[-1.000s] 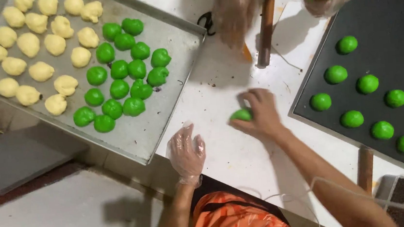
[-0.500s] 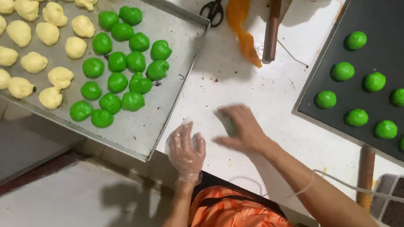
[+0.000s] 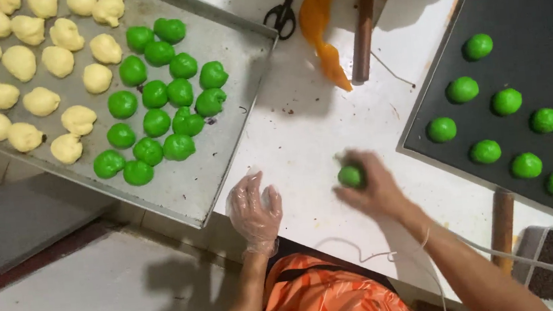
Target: Filling and sealing green dough balls with a piping bag and hand-rolling them into spheres.
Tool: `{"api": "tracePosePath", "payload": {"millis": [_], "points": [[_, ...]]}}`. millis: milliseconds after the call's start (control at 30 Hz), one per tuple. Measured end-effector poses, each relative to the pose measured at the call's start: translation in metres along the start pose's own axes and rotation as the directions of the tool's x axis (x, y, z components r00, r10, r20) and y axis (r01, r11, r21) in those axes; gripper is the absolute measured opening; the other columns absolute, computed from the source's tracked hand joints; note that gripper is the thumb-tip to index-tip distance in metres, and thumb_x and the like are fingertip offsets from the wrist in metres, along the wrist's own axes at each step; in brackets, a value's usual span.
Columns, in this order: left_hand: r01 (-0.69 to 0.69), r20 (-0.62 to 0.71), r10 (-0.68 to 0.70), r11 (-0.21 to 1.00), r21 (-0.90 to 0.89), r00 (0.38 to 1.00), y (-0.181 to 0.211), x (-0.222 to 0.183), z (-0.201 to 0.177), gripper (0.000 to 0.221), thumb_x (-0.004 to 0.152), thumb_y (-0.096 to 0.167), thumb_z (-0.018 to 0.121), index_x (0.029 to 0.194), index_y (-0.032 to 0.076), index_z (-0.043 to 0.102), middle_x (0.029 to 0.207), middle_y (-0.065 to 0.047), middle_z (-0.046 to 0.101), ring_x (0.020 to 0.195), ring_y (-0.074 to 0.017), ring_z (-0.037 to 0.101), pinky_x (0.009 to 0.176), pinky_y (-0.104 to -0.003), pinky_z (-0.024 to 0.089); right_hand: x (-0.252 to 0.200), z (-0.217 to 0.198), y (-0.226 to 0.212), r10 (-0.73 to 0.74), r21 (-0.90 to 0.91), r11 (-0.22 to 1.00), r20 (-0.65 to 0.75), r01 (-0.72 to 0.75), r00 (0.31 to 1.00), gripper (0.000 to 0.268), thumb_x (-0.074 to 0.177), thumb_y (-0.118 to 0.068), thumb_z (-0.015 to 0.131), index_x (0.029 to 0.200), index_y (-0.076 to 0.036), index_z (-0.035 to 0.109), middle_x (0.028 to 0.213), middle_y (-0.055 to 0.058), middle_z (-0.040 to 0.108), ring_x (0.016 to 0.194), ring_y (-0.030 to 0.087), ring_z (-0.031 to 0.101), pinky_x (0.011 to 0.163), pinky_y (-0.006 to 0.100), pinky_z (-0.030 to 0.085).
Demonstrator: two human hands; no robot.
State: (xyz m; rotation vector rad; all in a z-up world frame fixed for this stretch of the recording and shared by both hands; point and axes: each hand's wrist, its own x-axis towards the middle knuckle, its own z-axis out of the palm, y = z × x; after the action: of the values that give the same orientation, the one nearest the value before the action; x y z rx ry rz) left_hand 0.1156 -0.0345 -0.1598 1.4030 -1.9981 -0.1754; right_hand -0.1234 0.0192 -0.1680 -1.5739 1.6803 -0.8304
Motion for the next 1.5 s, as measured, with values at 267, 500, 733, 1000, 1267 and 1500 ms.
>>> {"api": "tracePosePath", "payload": {"millis": [267,500,733,1000,1267,1500], "points": [[0.014,-0.027,-0.013,0.999,0.038,1.000,0.005,0.003,-0.010,0.029,0.091,0.030,0.053,0.111,0.011,0.062,0.096,-0.005,0.055,0.087,-0.0192,0.059,0.075,-0.034,0.050,0.014,-0.002,-0.037,0.000,0.265,0.964,0.048,-0.012,0.999,0.099,0.057,-0.034,0.088,0.141,-0.011,0.040,0.103,0.015,0.071,0.098,0.034,0.068,0.093,0.049,0.050],[-0.083,0.105,0.106,0.975,-0.204,0.989,0.013,0.003,0.012,0.037,0.089,0.034,0.063,0.114,0.007,0.060,0.094,-0.010,0.061,0.086,-0.0258,0.064,0.076,-0.038,0.053,-0.042,-0.024,0.027,0.337,0.752,0.649,-0.421,0.117,0.842,0.048,0.095,-0.028,0.047,0.137,-0.005,0.037,0.115,0.026,0.059,0.110,0.036,0.059,0.101,0.045,0.044],[-0.399,0.831,0.491,0.839,-0.371,0.260,0.108,0.056,0.060,0.056,0.085,0.021,0.066,0.136,0.008,0.046,0.138,-0.014,0.047,0.135,-0.0273,0.039,0.117,-0.036,0.024,-0.106,-0.044,0.002,0.445,0.583,0.800,-0.416,-0.142,0.793,0.038,0.093,-0.012,0.049,0.129,0.002,0.050,0.109,0.023,0.066,0.102,0.034,0.065,0.090,0.044,0.052],[-0.514,0.704,0.710,0.605,-0.608,0.001,0.108,0.065,0.069,0.018,0.076,0.013,0.070,0.086,0.007,0.057,0.100,-0.013,0.052,0.090,-0.0329,0.049,0.078,-0.045,0.042,-0.169,-0.064,0.041,0.433,0.315,0.901,-0.586,-0.299,0.685,0.031,0.088,-0.024,0.054,0.111,-0.007,0.062,0.092,0.006,0.075,0.086,0.017,0.073,0.072,0.028,0.060],[0.749,0.960,-0.158,0.601,0.278,-0.230,0.192,0.096,0.005,0.058,0.097,0.028,0.036,0.147,0.004,0.020,0.157,-0.010,0.021,0.146,-0.0237,0.022,0.120,-0.035,0.018,-0.158,-0.071,0.025,0.400,0.201,0.912,-0.637,-0.359,0.659,0.022,0.085,-0.022,0.059,0.100,-0.007,0.065,0.080,0.003,0.066,0.065,0.013,0.058,0.060,0.026,0.049],[0.609,0.956,0.021,0.766,-0.204,0.294,0.127,0.065,0.049,0.017,0.078,0.011,0.062,0.095,0.012,0.062,0.084,-0.002,0.067,0.080,-0.0138,0.063,0.074,-0.027,0.052,-0.159,-0.063,0.033,0.407,0.200,0.906,-0.650,-0.372,0.642,0.027,0.086,-0.029,0.058,0.099,-0.007,0.066,0.078,0.000,0.064,0.061,0.011,0.056,0.058,0.024,0.045]]}}
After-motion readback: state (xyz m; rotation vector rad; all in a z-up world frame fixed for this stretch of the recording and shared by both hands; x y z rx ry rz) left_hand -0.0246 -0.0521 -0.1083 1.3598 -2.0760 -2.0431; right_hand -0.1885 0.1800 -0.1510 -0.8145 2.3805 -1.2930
